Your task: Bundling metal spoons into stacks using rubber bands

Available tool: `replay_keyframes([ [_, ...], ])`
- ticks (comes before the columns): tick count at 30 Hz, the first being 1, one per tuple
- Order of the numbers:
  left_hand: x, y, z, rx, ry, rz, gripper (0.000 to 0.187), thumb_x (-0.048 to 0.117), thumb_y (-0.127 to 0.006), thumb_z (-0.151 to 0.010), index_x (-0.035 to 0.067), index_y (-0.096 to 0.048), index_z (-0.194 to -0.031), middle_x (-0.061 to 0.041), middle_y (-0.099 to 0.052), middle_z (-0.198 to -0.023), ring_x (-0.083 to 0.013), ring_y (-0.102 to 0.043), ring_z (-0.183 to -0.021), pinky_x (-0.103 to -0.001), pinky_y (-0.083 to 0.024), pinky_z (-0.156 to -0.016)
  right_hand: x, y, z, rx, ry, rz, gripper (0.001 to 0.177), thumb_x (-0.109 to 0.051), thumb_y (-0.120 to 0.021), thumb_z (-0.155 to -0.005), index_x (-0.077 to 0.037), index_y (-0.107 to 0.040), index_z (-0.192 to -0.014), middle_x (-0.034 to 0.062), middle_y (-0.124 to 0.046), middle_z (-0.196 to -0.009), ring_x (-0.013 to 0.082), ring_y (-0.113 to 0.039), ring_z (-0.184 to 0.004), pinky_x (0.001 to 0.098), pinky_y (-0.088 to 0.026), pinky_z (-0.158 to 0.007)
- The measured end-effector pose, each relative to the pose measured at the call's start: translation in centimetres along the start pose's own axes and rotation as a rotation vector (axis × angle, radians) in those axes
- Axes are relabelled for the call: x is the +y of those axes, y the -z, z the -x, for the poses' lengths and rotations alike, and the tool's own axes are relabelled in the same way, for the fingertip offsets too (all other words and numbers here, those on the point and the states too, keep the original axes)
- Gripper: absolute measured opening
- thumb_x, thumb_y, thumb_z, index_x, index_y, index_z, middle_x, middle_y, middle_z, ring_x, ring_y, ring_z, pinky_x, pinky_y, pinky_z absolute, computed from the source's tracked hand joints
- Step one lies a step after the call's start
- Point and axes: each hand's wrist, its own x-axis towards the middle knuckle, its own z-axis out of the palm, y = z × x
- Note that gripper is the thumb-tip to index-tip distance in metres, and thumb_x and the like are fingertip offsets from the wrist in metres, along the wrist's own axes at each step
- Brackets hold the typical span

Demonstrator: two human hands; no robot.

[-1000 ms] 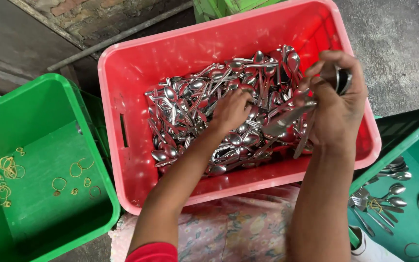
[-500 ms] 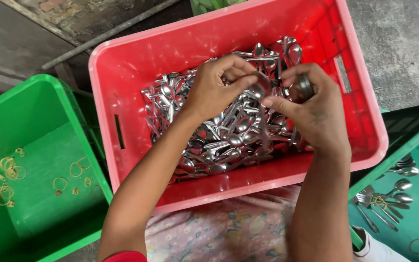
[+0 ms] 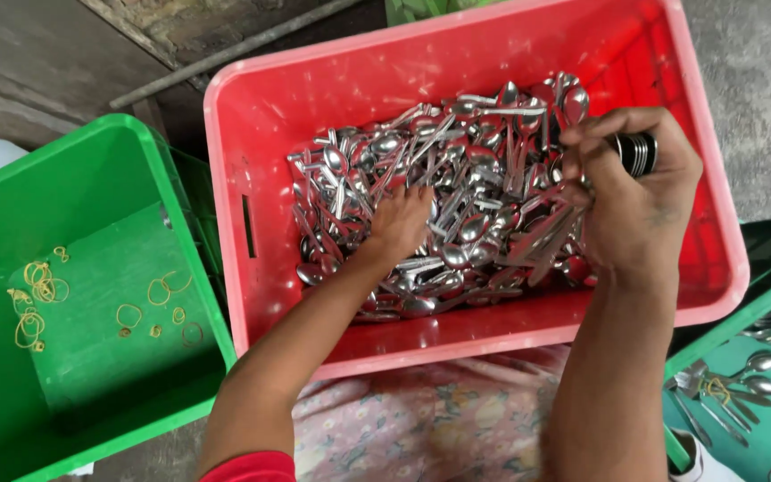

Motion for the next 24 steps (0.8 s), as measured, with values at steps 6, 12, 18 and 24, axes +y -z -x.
replay_keyframes([
  [6, -2.2, 7.0, 4.3, 0.311, -0.199, 0.008, 0.047, 0.024, -0.059, -0.091, 0.004, -0.056, -0.134, -0.019, -0.068, -0.113, -0.0327, -0.071, -0.080, -0.044, -0.058, -0.052, -0.9, -1.2, 0.8, -0.101, 0.157, 0.585, 0.020, 0.009, -0.079, -0.096, -0.001, -0.070, -0.111, 0.0049, -0.065, -0.090, 0.0100, -0.050, -0.070, 0.0236, -0.041, -0.061],
  [12, 2.0, 19.8, 12.0, 0.180, -0.222, 0.642, 0.022, 0.025, -0.059, -0.098, 0.012, -0.077, -0.099, -0.001, -0.078, -0.071, -0.0106, -0.058, -0.041, -0.028, -0.045, -0.041, -0.7, -4.2, 1.2, -0.560, 0.234, 0.708, 0.065, -0.020, -0.097, -0.063, -0.004, -0.070, -0.119, 0.0083, -0.069, -0.108, 0.0223, -0.064, -0.097, 0.0354, -0.051, -0.085],
  [18, 2.2, 18.6, 7.9, 0.218, -0.253, 1.015, 0.099, 0.091, -0.013, -0.071, 0.009, -0.067, -0.061, -0.005, -0.071, -0.057, -0.0157, -0.064, -0.043, -0.028, -0.056, -0.052, 1.9, -4.1, 0.7, -0.537, 0.071, 0.311, 0.022, 0.000, -0.066, -0.096, -0.006, -0.052, -0.113, -0.0018, -0.052, -0.084, 0.0058, -0.042, -0.063, 0.0216, -0.033, -0.054],
  [24, -2.9, 4.6, -3.6, 0.319, 0.200, 0.355, 0.032, 0.042, -0.063, -0.097, 0.014, -0.059, -0.112, -0.007, -0.069, -0.112, -0.0233, -0.071, -0.081, -0.043, -0.055, -0.068, 0.9, -2.9, -0.3, -0.259, -0.029, 0.030, 0.028, 0.011, -0.046, -0.106, -0.009, -0.052, -0.124, 0.0068, -0.062, -0.099, 0.0176, -0.069, -0.088, 0.0272, -0.060, -0.064],
])
